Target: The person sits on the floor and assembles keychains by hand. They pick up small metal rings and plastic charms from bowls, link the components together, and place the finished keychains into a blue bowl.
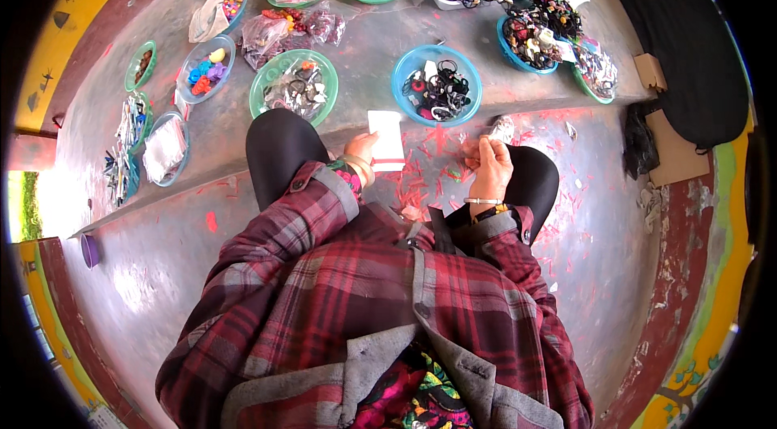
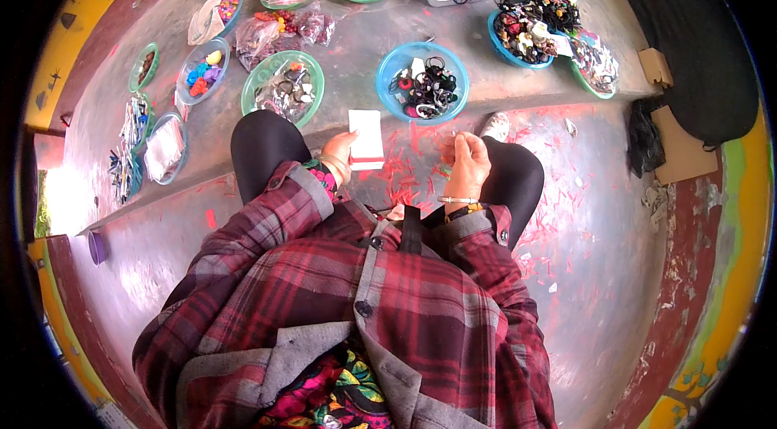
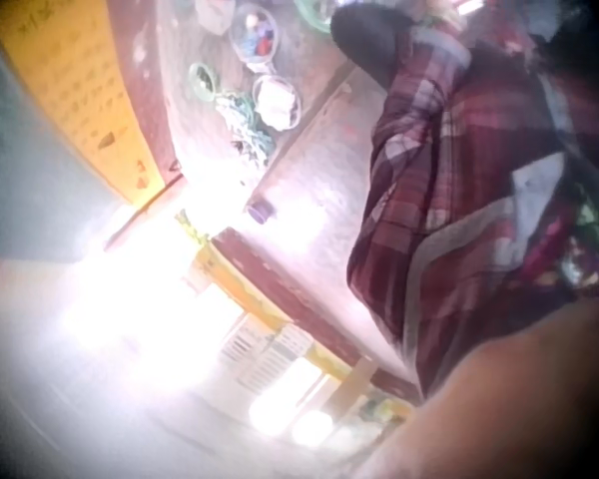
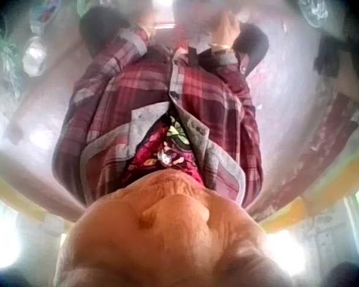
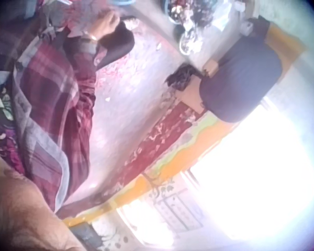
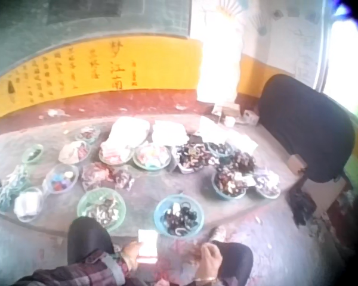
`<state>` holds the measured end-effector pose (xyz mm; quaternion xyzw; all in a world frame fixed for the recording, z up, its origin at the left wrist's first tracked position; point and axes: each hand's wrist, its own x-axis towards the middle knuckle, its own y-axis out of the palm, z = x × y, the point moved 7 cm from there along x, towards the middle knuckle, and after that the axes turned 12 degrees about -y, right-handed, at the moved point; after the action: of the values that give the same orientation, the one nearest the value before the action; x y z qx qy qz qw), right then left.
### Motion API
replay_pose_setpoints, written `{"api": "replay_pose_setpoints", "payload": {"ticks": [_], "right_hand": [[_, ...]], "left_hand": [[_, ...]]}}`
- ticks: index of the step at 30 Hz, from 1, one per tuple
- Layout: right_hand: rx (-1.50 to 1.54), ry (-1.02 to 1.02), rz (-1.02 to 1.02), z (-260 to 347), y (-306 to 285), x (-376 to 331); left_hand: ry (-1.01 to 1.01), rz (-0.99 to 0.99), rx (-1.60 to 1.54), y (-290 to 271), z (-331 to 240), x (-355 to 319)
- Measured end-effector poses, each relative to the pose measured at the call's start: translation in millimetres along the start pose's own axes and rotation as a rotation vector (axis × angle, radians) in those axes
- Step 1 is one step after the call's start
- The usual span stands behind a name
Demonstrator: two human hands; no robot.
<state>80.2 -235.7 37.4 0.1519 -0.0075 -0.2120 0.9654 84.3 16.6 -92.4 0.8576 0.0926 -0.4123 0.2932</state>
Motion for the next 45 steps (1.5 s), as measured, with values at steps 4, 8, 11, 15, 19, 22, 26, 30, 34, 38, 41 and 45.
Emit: {"api": "replay_pose_setpoints", "payload": {"ticks": [4, 8, 11, 15, 19, 22, 26, 30, 34, 38, 41, 45], "right_hand": [[-0.037, 0.062, 0.06, -5.8, 10.6, -3.5], [-0.06, 0.105, 0.072, -9.6, 4.8, -4.7], [-0.042, 0.148, 0.113, -14.7, 9.1, -5.1], [-0.051, 0.174, 0.117, -13.8, 9.2, -3.7], [0.009, 0.202, 0.089, -13.3, 9.2, -7.9], [0.051, 0.228, 0.094, -18.1, 13.1, -9.9], [0.028, 0.284, 0.138, -22.2, 20.9, -18.5], [-0.028, 0.348, 0.32, -22.8, 29.1, -27.7], [-0.181, 0.361, 0.487, -18.2, 38.8, -34.1], [-0.22, 0.362, 0.621, -21.7, 44.0, -39.7], [-0.251, 0.394, 0.74, -37.9, 44.4, -46.0], [-0.3, 0.44, 0.728, -35.5, 42.3, -48.5]], "left_hand": [[0.176, -0.392, 0.195, -65.7, -7.8, 72.3], [0.192, -0.488, 0.335, -30.9, -50.6, 57.7], [0.299, -0.282, -0.019, -47.7, -50.6, 97.9], [0.2, -0.273, 0.175, -44.8, -26.7, 106.2], [0.095, 0.24, 0.13, 64.0, -16.7, 2.5], [-0.005, 0.521, 0.075, 111.1, -7.6, -55.1], [0.031, 0.521, 0.242, 118.2, 3.3, -72.9], [0.091, 0.414, 0.321, 110.8, -1.7, -76.0], [0.279, 0.356, 0.612, 94.7, -25.2, -75.7], [0.256, 0.414, 0.794, 87.9, -21.4, -90.9], [0.17, 0.419, 0.771, 83.7, -14.6, -87.6], [0.158, 0.426, 0.7, 81.1, -12.8, -79.9]]}}
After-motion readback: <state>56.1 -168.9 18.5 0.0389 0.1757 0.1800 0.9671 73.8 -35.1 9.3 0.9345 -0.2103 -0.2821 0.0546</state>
